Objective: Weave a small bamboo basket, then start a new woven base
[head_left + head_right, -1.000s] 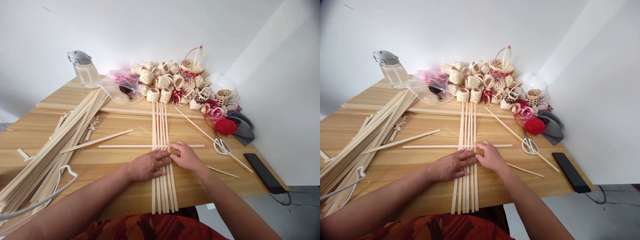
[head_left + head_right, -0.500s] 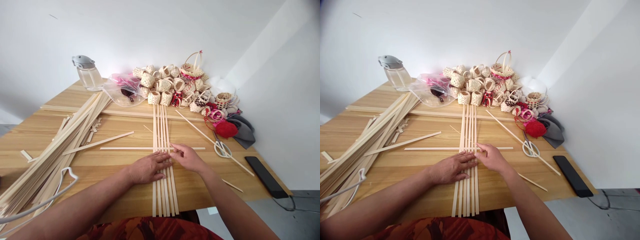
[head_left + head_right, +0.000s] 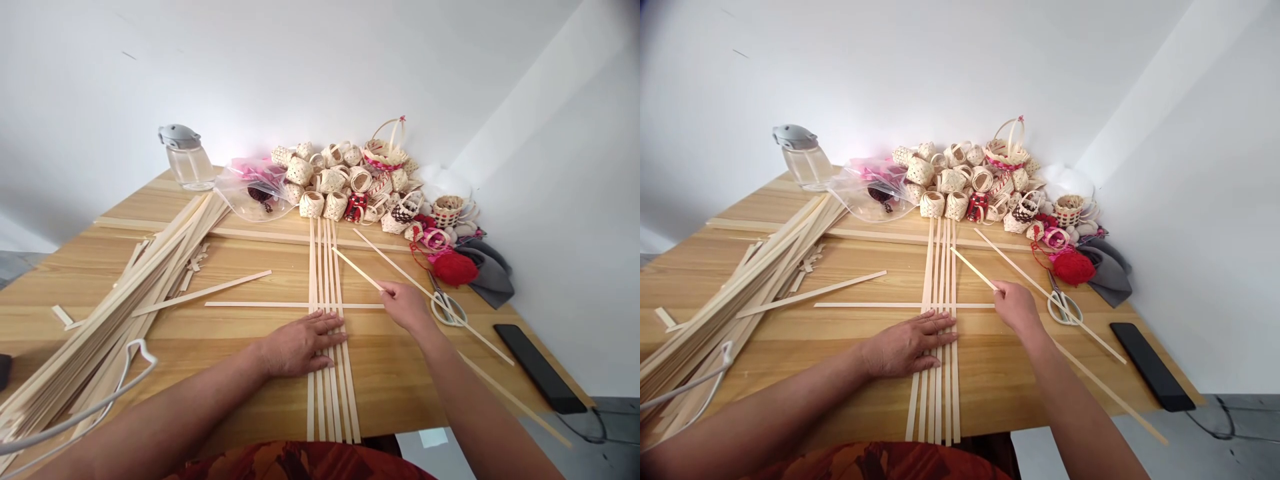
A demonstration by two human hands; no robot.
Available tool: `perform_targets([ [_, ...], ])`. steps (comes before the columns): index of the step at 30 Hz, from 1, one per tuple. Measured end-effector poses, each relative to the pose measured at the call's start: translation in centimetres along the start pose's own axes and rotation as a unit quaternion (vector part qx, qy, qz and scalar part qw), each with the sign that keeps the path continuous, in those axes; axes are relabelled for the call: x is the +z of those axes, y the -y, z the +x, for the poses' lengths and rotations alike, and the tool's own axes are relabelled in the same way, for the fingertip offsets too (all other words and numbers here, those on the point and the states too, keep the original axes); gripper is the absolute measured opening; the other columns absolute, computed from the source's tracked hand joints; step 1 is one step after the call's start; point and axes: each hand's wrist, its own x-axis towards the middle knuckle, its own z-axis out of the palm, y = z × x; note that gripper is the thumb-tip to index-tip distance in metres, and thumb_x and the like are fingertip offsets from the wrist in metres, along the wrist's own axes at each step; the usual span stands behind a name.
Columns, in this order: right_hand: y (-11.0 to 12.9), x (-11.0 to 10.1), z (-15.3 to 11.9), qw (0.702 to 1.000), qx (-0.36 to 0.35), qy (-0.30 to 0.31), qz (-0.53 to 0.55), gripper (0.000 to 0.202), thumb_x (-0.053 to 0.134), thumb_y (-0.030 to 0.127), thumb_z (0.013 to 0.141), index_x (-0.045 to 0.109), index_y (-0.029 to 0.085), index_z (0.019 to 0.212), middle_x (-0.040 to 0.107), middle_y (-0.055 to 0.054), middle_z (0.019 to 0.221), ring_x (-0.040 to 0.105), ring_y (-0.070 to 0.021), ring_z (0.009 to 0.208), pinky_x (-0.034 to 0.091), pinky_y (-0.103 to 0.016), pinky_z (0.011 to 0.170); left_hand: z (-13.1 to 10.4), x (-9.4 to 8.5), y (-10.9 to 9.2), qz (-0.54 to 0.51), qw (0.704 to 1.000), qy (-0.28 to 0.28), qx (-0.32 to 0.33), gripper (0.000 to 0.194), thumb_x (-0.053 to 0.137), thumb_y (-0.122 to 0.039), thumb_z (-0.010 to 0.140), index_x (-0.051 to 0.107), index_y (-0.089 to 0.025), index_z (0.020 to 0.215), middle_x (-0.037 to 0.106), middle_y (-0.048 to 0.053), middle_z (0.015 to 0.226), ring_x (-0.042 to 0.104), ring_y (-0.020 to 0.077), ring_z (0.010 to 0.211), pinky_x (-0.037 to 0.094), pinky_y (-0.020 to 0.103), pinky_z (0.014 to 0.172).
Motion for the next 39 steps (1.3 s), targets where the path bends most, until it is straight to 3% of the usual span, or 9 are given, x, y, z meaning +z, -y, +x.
perform_targets([
  [4,0.0,0.2,0.0,1.000,0.000,0.018,0.019,0.039,0.052,0.020,0.085,0.075,0.026,0.116,0.076,-0.004,0.110,0.069,-0.0224,0.103,0.048,-0.029,0.087,0.0,-0.1,-0.1,0.004,1.000,-0.001,0.001,0.059,0.041,-0.050,0.099,0.039,-0.022,0.151,0.031,0.011,0.160,0.029,0.0266,0.148,0.020,0.044,0.124],
  [10,0.2,0.4,-0.1,0.994,0.039,0.067,0.075,0.039,0.052,0.027,0.087,0.072,0.024,0.120,0.075,0.001,0.078,0.066,-0.0134,0.056,0.048,-0.023,0.058,0.0,-0.2,-0.1,-0.003,1.000,0.002,-0.003,0.059,0.042,-0.051,0.099,0.040,-0.022,0.150,0.030,0.012,0.160,0.028,0.0282,0.149,0.021,0.045,0.124],
  [15,0.3,0.3,-0.4,0.994,0.048,0.067,0.073,0.038,0.051,0.027,0.086,0.072,0.024,0.118,0.070,0.004,0.069,0.062,-0.0106,0.049,0.045,-0.022,0.056,0.1,-0.2,-0.1,-0.009,1.000,0.000,0.000,0.060,0.043,-0.051,0.098,0.040,-0.022,0.150,0.031,0.012,0.160,0.029,0.0285,0.148,0.021,0.046,0.124],
  [21,0.8,0.1,-0.5,0.997,0.029,0.060,0.023,0.034,0.053,0.025,0.084,0.075,0.022,0.109,0.073,0.000,0.072,0.066,-0.0143,0.059,0.043,-0.023,0.058,0.0,-0.3,-0.2,-0.010,1.000,0.007,-0.006,0.059,0.043,-0.050,0.099,0.040,-0.023,0.151,0.031,0.011,0.160,0.028,0.0279,0.149,0.019,0.044,0.124],
  [29,1.0,0.7,0.4,0.998,0.009,0.039,-0.040,0.034,0.058,0.022,0.082,0.074,0.020,0.112,0.077,-0.009,0.100,0.069,-0.0247,0.096,0.047,-0.031,0.081,0.0,-0.1,0.0,-0.018,1.000,-0.004,-0.004,0.059,0.045,-0.049,0.098,0.040,-0.024,0.151,0.032,0.011,0.159,0.029,0.0287,0.148,0.021,0.045,0.124],
  [34,1.9,1.9,2.1,1.000,-0.001,0.016,-0.019,0.038,0.059,0.028,0.086,0.069,0.019,0.122,0.075,-0.007,0.104,0.068,-0.0223,0.097,0.047,-0.031,0.088,-0.1,-0.1,0.0,-0.020,1.000,-0.015,0.003,0.058,0.045,-0.049,0.098,0.040,-0.025,0.151,0.032,0.010,0.159,0.030,0.0288,0.148,0.022,0.046,0.124],
  [39,4.6,3.9,5.6,0.999,-0.002,-0.004,0.042,0.040,0.054,0.033,0.092,0.063,0.020,0.128,0.073,-0.007,0.113,0.067,-0.0186,0.102,0.047,-0.028,0.090,0.0,-0.2,-0.1,-0.013,1.000,-0.006,-0.002,0.058,0.046,-0.049,0.098,0.040,-0.025,0.151,0.032,0.010,0.159,0.029,0.0288,0.148,0.022,0.045,0.123],
])
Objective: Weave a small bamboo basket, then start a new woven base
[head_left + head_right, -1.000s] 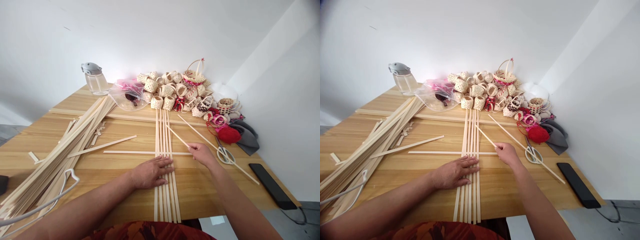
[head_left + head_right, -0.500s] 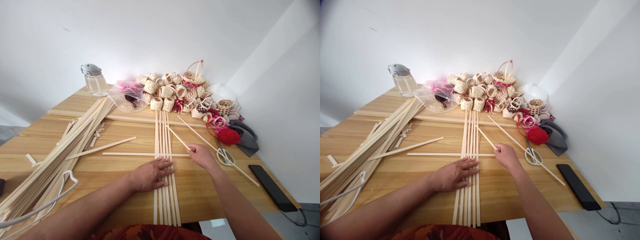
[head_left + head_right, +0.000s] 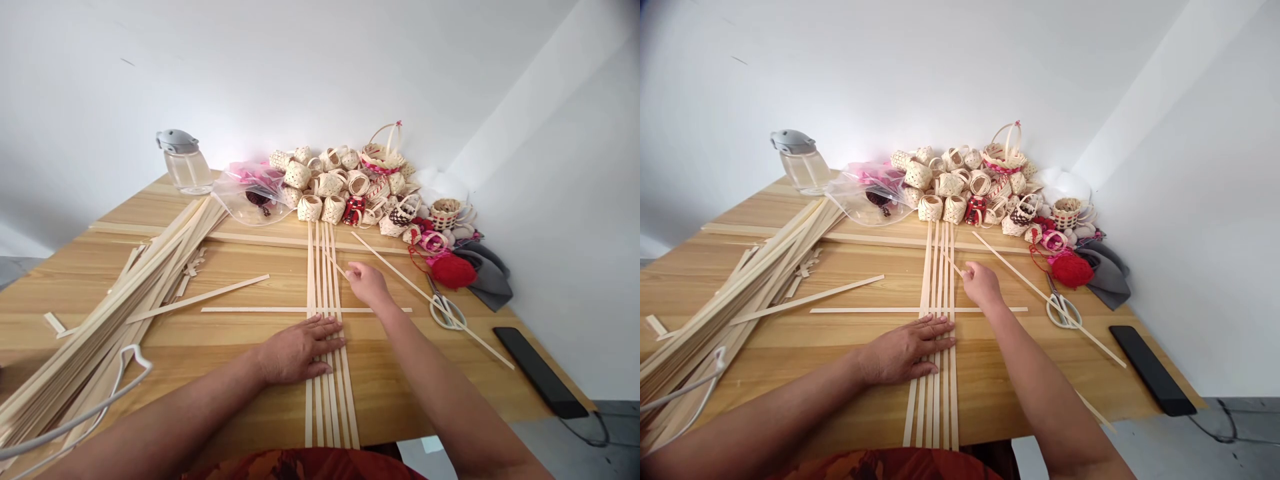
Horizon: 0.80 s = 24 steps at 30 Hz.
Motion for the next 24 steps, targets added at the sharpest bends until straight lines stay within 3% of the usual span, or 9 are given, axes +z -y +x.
perform_targets([
  [4,1.5,1.4,1.7,0.999,0.016,-0.010,0.030,0.029,0.059,0.029,0.089,0.066,0.020,0.116,0.074,-0.005,0.105,0.068,-0.0165,0.091,0.048,-0.027,0.081,0.0,0.1,0.0,0.003,1.000,0.003,0.000,0.059,0.045,-0.050,0.098,0.039,-0.024,0.151,0.032,0.010,0.160,0.028,0.0284,0.149,0.022,0.045,0.123],
  [8,2.1,1.7,1.7,0.999,0.013,-0.009,0.043,0.014,0.058,0.026,0.088,0.067,0.022,0.098,0.074,-0.001,0.097,0.067,-0.0134,0.083,0.045,-0.023,0.073,0.0,0.1,0.0,0.004,1.000,0.005,-0.002,0.059,0.046,-0.049,0.098,0.039,-0.024,0.151,0.031,0.011,0.160,0.028,0.0283,0.149,0.022,0.045,0.124],
  [11,2.3,1.7,1.5,0.999,0.001,-0.006,0.037,0.012,0.061,0.033,0.087,0.068,0.023,0.088,0.074,0.000,0.093,0.065,-0.0148,0.084,0.043,-0.024,0.071,0.0,0.0,0.0,-0.002,1.000,-0.001,0.001,0.059,0.046,-0.049,0.098,0.039,-0.024,0.151,0.032,0.011,0.160,0.029,0.0288,0.148,0.022,0.045,0.123],
  [15,2.4,1.7,1.7,1.000,0.014,0.001,0.020,0.012,0.062,0.030,0.085,0.067,0.022,0.077,0.073,-0.001,0.082,0.063,-0.0160,0.075,0.039,-0.025,0.064,0.0,0.0,0.0,-0.002,1.000,-0.003,0.003,0.059,0.045,-0.049,0.098,0.039,-0.024,0.151,0.031,0.011,0.159,0.029,0.0289,0.148,0.022,0.046,0.123],
  [24,0.3,0.5,2.7,0.998,0.044,0.000,0.034,0.012,0.058,0.028,0.087,0.067,0.020,0.084,0.073,-0.001,0.081,0.065,-0.0130,0.070,0.040,-0.022,0.061,-0.1,0.4,0.2,-0.005,1.000,-0.018,0.009,0.059,0.045,-0.049,0.098,0.039,-0.025,0.151,0.032,0.011,0.159,0.030,0.0291,0.148,0.022,0.046,0.123],
])
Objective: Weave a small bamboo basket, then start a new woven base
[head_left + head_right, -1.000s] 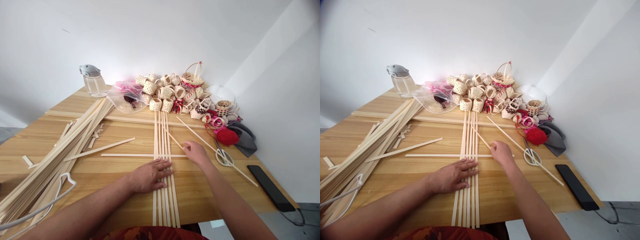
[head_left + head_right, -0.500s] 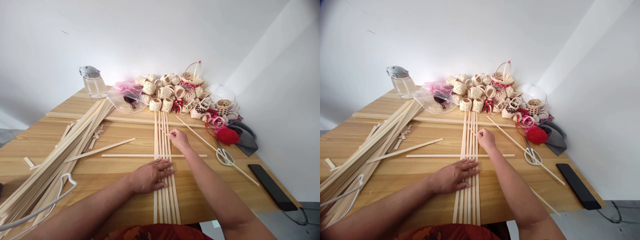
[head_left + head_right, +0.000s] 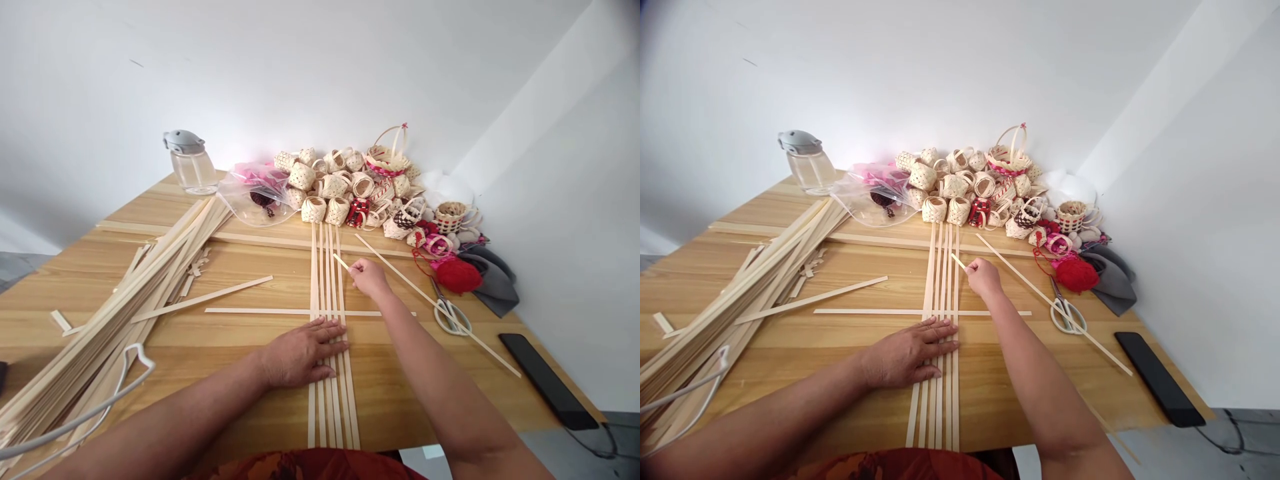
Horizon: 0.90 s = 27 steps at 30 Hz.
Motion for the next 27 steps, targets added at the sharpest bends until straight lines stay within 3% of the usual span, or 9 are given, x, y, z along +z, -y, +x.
perform_targets([
  [10,0.3,0.1,0.4,0.999,0.013,-0.002,0.034,0.008,0.063,0.022,0.079,0.070,0.021,0.075,0.074,-0.001,0.081,0.065,-0.0147,0.073,0.043,-0.023,0.065,-0.1,0.0,0.1,0.003,1.000,-0.001,0.003,0.058,0.044,-0.049,0.098,0.039,-0.025,0.151,0.033,0.011,0.159,0.032,0.0291,0.147,0.023,0.045,0.123],
  [19,-0.5,0.6,1.3,0.980,0.060,0.083,0.168,0.010,0.064,0.025,0.086,0.068,0.017,0.092,0.073,-0.003,0.079,0.060,-0.0067,0.050,0.043,-0.016,0.047,0.1,-0.4,-0.1,0.003,1.000,0.015,-0.004,0.058,0.042,-0.051,0.099,0.041,-0.023,0.150,0.032,0.011,0.159,0.030,0.0293,0.148,0.021,0.045,0.124],
  [23,-0.3,0.4,1.7,0.977,0.052,0.110,0.177,0.010,0.067,0.025,0.084,0.070,0.017,0.090,0.073,-0.003,0.078,0.059,-0.0063,0.051,0.042,-0.015,0.046,0.1,-0.5,-0.2,0.003,1.000,0.015,-0.003,0.058,0.042,-0.050,0.099,0.040,-0.023,0.150,0.033,0.011,0.159,0.031,0.0289,0.147,0.020,0.045,0.124],
  [27,0.3,0.2,2.2,0.984,0.043,0.097,0.146,0.008,0.068,0.024,0.079,0.071,0.018,0.083,0.072,-0.001,0.073,0.058,-0.0074,0.049,0.042,-0.018,0.048,0.1,-0.3,-0.1,0.007,1.000,0.011,0.001,0.059,0.041,-0.050,0.099,0.039,-0.023,0.151,0.032,0.011,0.160,0.031,0.0280,0.148,0.019,0.044,0.124],
])
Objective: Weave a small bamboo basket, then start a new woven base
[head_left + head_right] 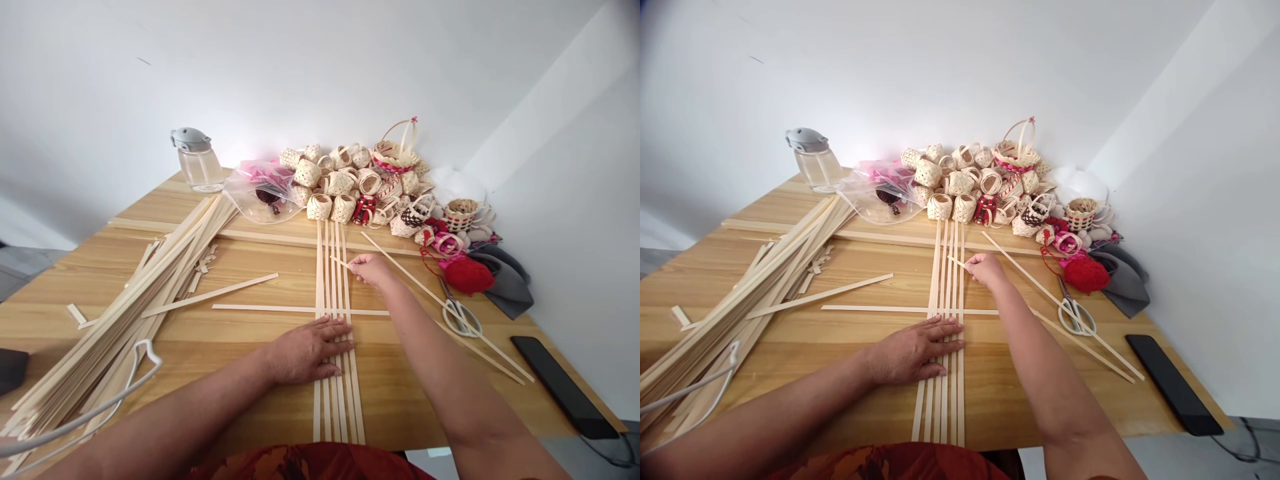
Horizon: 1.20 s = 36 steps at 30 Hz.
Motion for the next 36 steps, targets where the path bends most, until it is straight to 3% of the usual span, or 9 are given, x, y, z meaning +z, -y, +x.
perform_targets([
  [5,1.0,0.3,-0.1,0.998,-0.032,-0.031,-0.034,0.006,0.073,0.022,0.071,0.070,0.018,0.074,0.072,-0.001,0.073,0.060,-0.0101,0.055,0.043,-0.021,0.055,0.0,0.1,0.1,0.005,1.000,-0.002,0.002,0.059,0.042,-0.051,0.099,0.040,-0.022,0.151,0.033,0.011,0.159,0.031,0.0283,0.148,0.019,0.043,0.125],
  [13,0.2,1.3,0.4,0.996,-0.082,0.025,0.008,0.009,0.067,0.028,0.079,0.069,0.019,0.081,0.070,0.001,0.072,0.060,-0.0097,0.060,0.047,-0.020,0.059,0.0,0.3,0.2,0.009,1.000,-0.011,0.015,0.059,0.041,-0.050,0.099,0.041,-0.020,0.150,0.034,0.012,0.159,0.031,0.0264,0.148,0.018,0.041,0.125],
  [25,0.6,0.3,0.1,0.992,-0.121,0.033,-0.029,0.015,0.066,0.032,0.078,0.071,0.019,0.083,0.072,0.000,0.076,0.060,-0.0119,0.064,0.046,-0.023,0.061,0.0,0.2,0.1,0.014,1.000,0.001,0.005,0.061,0.037,-0.053,0.100,0.041,-0.020,0.150,0.032,0.012,0.160,0.028,0.0270,0.149,0.016,0.040,0.125],
  [31,1.6,0.9,-0.9,0.982,-0.142,-0.018,-0.121,0.007,0.067,0.027,0.075,0.072,0.022,0.075,0.071,0.001,0.073,0.061,-0.0147,0.066,0.043,-0.025,0.062,0.0,0.3,0.2,0.014,1.000,-0.007,0.011,0.060,0.039,-0.052,0.099,0.042,-0.019,0.149,0.033,0.013,0.159,0.030,0.0280,0.148,0.019,0.042,0.125],
  [36,2.9,1.9,-1.4,0.960,-0.192,-0.090,-0.181,0.015,0.058,0.023,0.082,0.072,0.023,0.089,0.073,-0.003,0.096,0.064,-0.0182,0.088,0.044,-0.028,0.079,0.0,0.3,0.2,0.012,1.000,-0.021,0.015,0.059,0.042,-0.050,0.099,0.043,-0.019,0.148,0.035,0.013,0.158,0.033,0.0281,0.147,0.020,0.042,0.124],
])
